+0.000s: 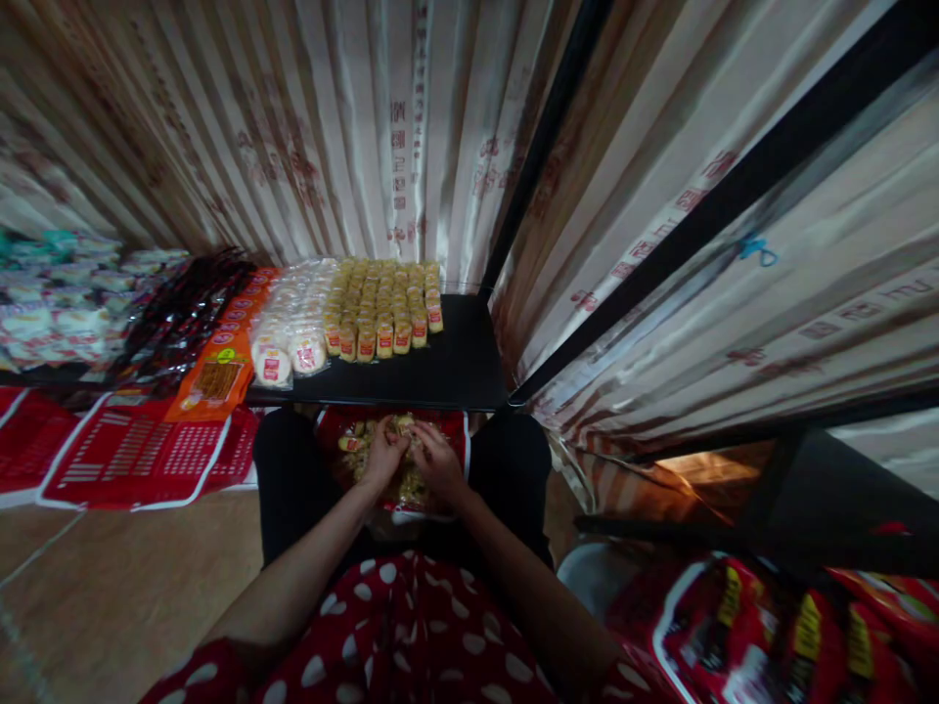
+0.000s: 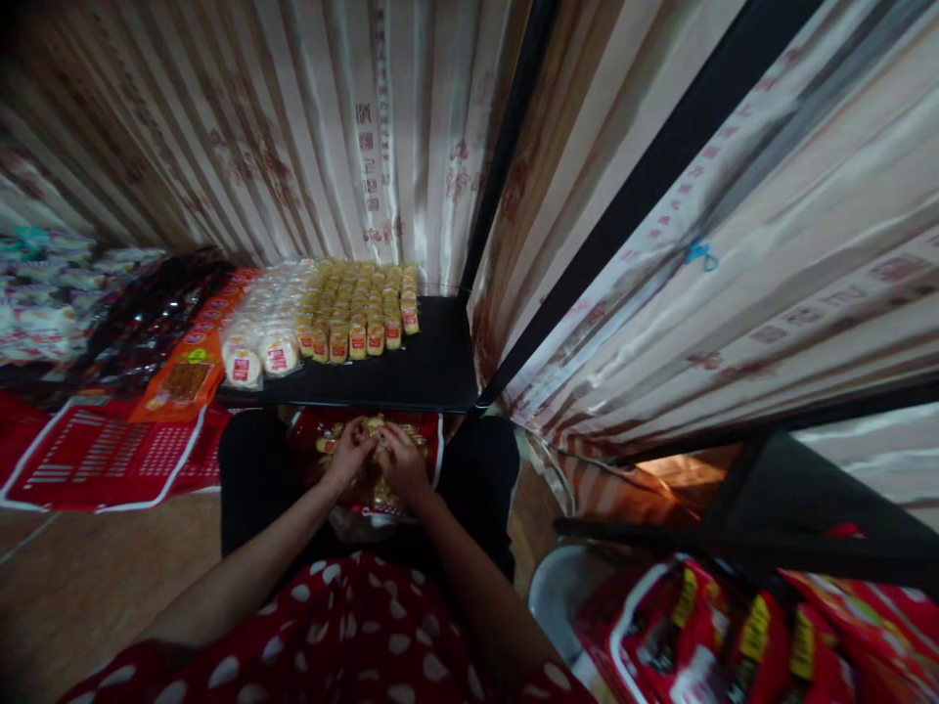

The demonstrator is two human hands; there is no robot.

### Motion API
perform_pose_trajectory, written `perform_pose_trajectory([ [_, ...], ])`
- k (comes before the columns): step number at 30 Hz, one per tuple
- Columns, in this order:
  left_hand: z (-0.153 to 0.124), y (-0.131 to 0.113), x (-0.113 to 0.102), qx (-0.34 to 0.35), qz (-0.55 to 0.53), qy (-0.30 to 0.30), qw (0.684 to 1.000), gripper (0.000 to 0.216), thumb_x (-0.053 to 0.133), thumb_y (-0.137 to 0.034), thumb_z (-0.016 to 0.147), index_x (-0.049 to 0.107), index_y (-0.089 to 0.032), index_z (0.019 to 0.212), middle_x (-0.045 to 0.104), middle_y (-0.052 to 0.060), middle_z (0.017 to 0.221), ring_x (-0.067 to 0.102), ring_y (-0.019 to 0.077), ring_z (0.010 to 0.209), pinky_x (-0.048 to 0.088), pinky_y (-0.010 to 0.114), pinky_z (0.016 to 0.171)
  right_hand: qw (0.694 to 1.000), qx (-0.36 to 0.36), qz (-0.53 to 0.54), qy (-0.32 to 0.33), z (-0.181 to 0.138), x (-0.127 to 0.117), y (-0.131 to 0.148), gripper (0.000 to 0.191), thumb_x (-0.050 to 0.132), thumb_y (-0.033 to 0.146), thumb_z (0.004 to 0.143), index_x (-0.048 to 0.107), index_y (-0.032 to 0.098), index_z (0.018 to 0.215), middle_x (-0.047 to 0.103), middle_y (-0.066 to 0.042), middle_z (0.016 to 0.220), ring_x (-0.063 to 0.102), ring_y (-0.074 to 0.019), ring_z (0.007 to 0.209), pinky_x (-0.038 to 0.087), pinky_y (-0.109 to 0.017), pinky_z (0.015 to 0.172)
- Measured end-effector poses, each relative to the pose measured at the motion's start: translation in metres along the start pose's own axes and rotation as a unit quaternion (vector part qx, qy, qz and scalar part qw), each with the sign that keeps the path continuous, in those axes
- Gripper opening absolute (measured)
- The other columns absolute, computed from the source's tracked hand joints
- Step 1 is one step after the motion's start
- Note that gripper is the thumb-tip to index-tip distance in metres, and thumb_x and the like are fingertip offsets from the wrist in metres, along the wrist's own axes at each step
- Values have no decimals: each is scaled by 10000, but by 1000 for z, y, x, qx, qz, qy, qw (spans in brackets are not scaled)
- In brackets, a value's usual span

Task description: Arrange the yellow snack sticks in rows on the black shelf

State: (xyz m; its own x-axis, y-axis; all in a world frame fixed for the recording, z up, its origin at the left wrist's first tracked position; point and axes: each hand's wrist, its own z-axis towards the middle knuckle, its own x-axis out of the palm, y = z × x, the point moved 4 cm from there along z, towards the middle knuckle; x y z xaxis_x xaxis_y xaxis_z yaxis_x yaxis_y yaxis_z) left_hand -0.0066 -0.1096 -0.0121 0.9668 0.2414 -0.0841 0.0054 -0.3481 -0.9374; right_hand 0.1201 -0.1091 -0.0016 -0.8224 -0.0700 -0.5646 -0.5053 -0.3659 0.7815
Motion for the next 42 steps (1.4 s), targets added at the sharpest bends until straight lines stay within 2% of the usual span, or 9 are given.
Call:
perform_pose_trajectory([
  [6, -9, -7, -1, -26, -66, 0, 997, 490, 594, -213, 724, 480, -165, 1198, 559, -5, 761, 558, 105, 670, 442, 206, 620, 999, -19, 3, 45, -7, -3, 6, 571, 593, 323, 763, 461, 193, 1303, 410, -122, 1378, 405, -243, 1259, 357, -419, 1038],
  [10, -15, -20, 1, -43, -76, -4, 996, 503, 606, -212, 726, 474, -162, 1209, 579, 2, 768, 562, 101, 647, 436, 193, 578, 998, -22, 8, 61, -3, -13, 12, 579, 591, 263, 750, 448, 222, 1310, 421, -99, 1372, 412, -231, 1253, 356, -405, 1037],
  [12, -19, -28, 2, -54, -91, 21, 994, 524, 590, -245, 750, 438, -176, 1246, 583, -11, 724, 547, 95, 577, 419, 194, 527, 998, -8, 12, 60, 3, -23, 18, 525, 562, 251, 766, 477, 217, 1283, 507, -97, 1291, 487, -222, 1177, 399, -388, 993],
  [17, -25, -42, 7, -75, -116, 144, 980, 382, 544, -326, 789, 538, -119, 1110, 603, 4, 617, 556, 100, 531, 413, 195, 509, 990, 127, 33, 45, 21, -50, 19, 487, 520, 369, 814, 468, 205, 1269, 658, -21, 784, 617, -155, 647, 504, -299, 659],
  [27, -18, -39, 12, -43, 14, 170, 984, 503, 605, -432, 724, 555, -100, 1099, 522, -56, 408, 448, 89, 340, 336, 185, 374, 946, 203, 250, -37, 41, -55, 4, 335, 575, 447, 744, 555, 223, 992, 579, 54, 578, 548, -102, 478, 418, -194, 431],
  [34, -15, -62, 16, -33, -57, 127, 990, 300, 638, -340, 726, 605, -150, 957, 657, 42, 824, 618, 125, 642, 473, 214, 540, 875, 289, 378, -91, 41, -45, -11, 428, 603, 542, 694, 543, 179, 913, 601, 27, 583, 577, -112, 488, 467, -219, 470],
  [36, -12, -69, 19, -32, -65, 120, 990, 257, 598, -304, 759, 585, -150, 964, 652, 52, 835, 625, 136, 664, 490, 237, 571, 887, 292, 349, -78, 40, -44, -14, 401, 553, 542, 739, 551, 179, 910, 637, -9, 658, 617, -143, 565, 503, -258, 521],
  [38, -8, -81, 19, 20, -5, 98, 995, 199, 565, -258, 771, 585, -152, 938, 642, 42, 793, 609, 137, 656, 489, 251, 600, 928, 253, 260, -82, 40, -53, -12, 364, 504, 503, 791, 573, 185, 955, 669, -52, 782, 645, -186, 707, 532, -315, 615],
  [42, -3, -118, 19, 224, 231, 76, 944, 217, 562, -185, 732, 623, -178, 940, 622, 39, 861, 579, 158, 777, 465, 276, 758, 993, 55, -5, -100, 47, -83, 10, 365, 521, 357, 825, 569, 209, 1156, 605, -86, 1161, 503, -253, 1111, 417, -433, 963],
])
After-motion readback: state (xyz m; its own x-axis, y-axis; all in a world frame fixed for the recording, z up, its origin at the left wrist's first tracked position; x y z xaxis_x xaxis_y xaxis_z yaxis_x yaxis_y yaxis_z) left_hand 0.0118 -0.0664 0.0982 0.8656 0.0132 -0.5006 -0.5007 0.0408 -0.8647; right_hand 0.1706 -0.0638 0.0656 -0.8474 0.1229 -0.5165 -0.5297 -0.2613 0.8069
